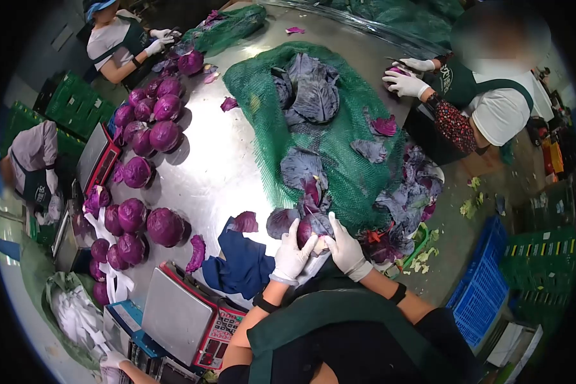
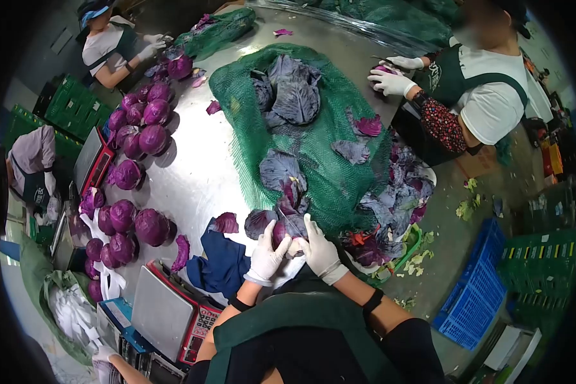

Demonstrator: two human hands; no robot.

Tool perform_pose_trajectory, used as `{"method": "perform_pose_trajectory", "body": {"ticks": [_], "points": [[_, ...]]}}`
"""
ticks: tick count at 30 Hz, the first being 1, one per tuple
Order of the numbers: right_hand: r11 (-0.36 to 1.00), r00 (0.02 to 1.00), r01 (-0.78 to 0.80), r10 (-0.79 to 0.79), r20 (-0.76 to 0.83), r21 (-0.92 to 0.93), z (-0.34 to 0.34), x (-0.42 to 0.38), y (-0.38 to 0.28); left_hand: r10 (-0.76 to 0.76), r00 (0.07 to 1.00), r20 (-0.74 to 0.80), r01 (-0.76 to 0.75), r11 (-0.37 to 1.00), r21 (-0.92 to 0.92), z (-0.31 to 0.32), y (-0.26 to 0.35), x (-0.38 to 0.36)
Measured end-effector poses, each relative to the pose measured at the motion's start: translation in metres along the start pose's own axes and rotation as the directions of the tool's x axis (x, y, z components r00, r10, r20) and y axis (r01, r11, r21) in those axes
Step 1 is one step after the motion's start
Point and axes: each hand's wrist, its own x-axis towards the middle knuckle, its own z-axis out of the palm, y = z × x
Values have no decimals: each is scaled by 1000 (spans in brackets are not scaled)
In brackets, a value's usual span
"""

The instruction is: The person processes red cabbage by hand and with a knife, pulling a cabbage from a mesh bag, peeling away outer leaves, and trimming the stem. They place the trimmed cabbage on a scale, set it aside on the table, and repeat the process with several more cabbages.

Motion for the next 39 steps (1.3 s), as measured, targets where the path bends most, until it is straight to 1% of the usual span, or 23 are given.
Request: {"method": "perform_pose_trajectory", "body": {"ticks": [4,8,10,12,15,16,18,19,20,21,22,24,26,28,29,30,31,32,33,34,36,37,39], "points": [[996,1000,-29,28,6,90,-3,13,20,163,978,-133,-154,985,81,14,-3,9],[989,994,-30,45,-103,142,-1,20,32,151,985,-84,-142,984,112,19,-2,15],[949,955,-296,290,69,108,-4,23,33,233,966,-116,-223,971,91,19,-7,17],[958,964,-265,264,29,111,3,24,46,218,971,-99,-213,975,58,15,-11,18],[675,854,-501,485,186,541,7,27,54,228,973,35,-220,962,-160,1,-26,21],[676,856,-498,483,185,543,4,27,52,345,938,34,-332,922,-201,-4,-42,22],[373,775,-620,427,466,690,-7,25,39,190,936,295,-6,850,-527,-20,-69,21],[349,775,-630,346,529,694,-9,23,32,190,925,330,91,731,-676,-43,-45,9],[394,767,-640,287,573,660,-11,20,28,106,905,412,180,782,-597,-59,-33,1],[399,754,-652,250,607,645,-8,19,27,243,935,258,-140,921,-363,-59,-29,1],[406,737,-664,213,642,627,-7,17,26,415,897,152,-413,909,-49,-53,-24,-2],[528,755,-643,312,577,555,-21,33,23,214,969,121,-219,975,27,-42,-14,-7],[407,744,-661,465,480,630,-29,52,56,176,984,30,-174,983,-59,-40,-23,-4],[869,885,-460,432,174,182,-33,57,68,-24,993,118,87,820,-565,-37,-38,-4],[946,954,-296,287,85,134,-42,60,46,-76,980,185,176,769,-614,-37,-42,-2],[988,991,-132,131,12,75,-49,56,21,-84,980,179,179,766,-618,-33,-44,-3],[984,976,-164,152,155,68,-57,54,-10,-197,965,172,262,745,-613,-33,-32,-7],[969,985,-62,20,170,241,-36,40,-14,-307,937,167,343,718,-605,-32,-21,-10],[943,965,244,-260,44,227,-27,35,-32,-339,923,181,366,633,-682,-27,-12,-10],[947,939,316,-320,124,55,-28,29,-49,-287,957,47,249,726,-640,-7,-38,-9],[969,958,233,-215,187,-78,-12,17,-46,-209,978,13,176,787,-591,16,-69,-5],[972,971,233,-234,38,29,-9,18,-41,-230,971,-60,146,776,-613,7,-45,-11],[982,987,157,-158,6,110,-20,25,-24,-244,970,-27,149,674,-723,7,-52,-9]]}}
